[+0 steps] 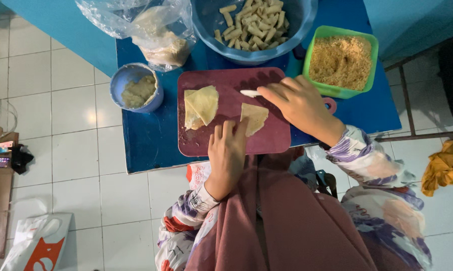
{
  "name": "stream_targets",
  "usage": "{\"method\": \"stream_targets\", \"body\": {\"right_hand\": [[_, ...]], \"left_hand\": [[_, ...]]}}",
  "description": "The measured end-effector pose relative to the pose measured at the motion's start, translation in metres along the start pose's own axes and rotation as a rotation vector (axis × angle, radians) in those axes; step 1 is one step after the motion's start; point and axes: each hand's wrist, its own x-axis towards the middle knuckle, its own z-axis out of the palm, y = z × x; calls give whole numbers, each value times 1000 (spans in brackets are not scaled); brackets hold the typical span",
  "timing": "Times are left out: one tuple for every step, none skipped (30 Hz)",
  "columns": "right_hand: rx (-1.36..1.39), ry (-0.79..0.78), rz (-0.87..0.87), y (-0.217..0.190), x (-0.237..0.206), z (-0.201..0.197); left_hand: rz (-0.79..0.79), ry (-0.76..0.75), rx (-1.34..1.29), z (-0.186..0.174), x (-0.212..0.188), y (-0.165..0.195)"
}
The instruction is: The person sits on the floor at a low table and wraps pieces of dough in triangular pastry wrappers on a cutting board, folding the wrapper around each piece by hand. Finished wrapped pieces are added to a bowl already filled with similar wrapped pieces, with a container of breadcrumbs nearby.
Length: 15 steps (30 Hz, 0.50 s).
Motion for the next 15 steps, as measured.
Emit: {"method": "stream_targets", "body": {"right_hand": [[-34, 17, -31, 2, -1, 1], [-39, 33, -54, 3, -3, 2], [-43, 48, -76, 4, -4, 2], [-50, 65, -98, 5, -5, 2], [-73, 84, -135, 6, -5, 2], [-95, 102, -170, 6, -6, 1], [-116, 122, -206, 5, -5, 1], [-112, 128, -212, 4, -5, 1], [-108, 133, -219, 3, -5, 1], [-103, 138, -226, 2, -5, 1], [-118, 129, -233, 1, -5, 1], [-132, 119, -241, -1, -6, 1], [-146, 110, -248, -2, -6, 2], [-146, 106, -248, -2, -7, 3], [-148, 101, -246, -3, -7, 3]], "left_hand": [[1, -1, 11, 2, -1, 0], [2, -6, 21, 4, -3, -1], [5, -12, 15, 6, -5, -1], [9, -15, 10, 7, -5, -2], [13, -18, 4, 9, -6, -3], [14, -21, 9, 10, -6, -3], [16, -24, 14, 10, -6, -4], [18, -27, 19, 11, -7, -4], [18, -26, 17, 11, -7, -4], [18, -26, 15, 12, -7, -5], [16, -24, 14, 12, -7, -5], [18, -28, 16, 12, -6, -5], [20, -32, 19, 12, -6, -5], [21, -36, 20, 13, -6, -6], [22, -38, 18, 13, -6, -6]]}}
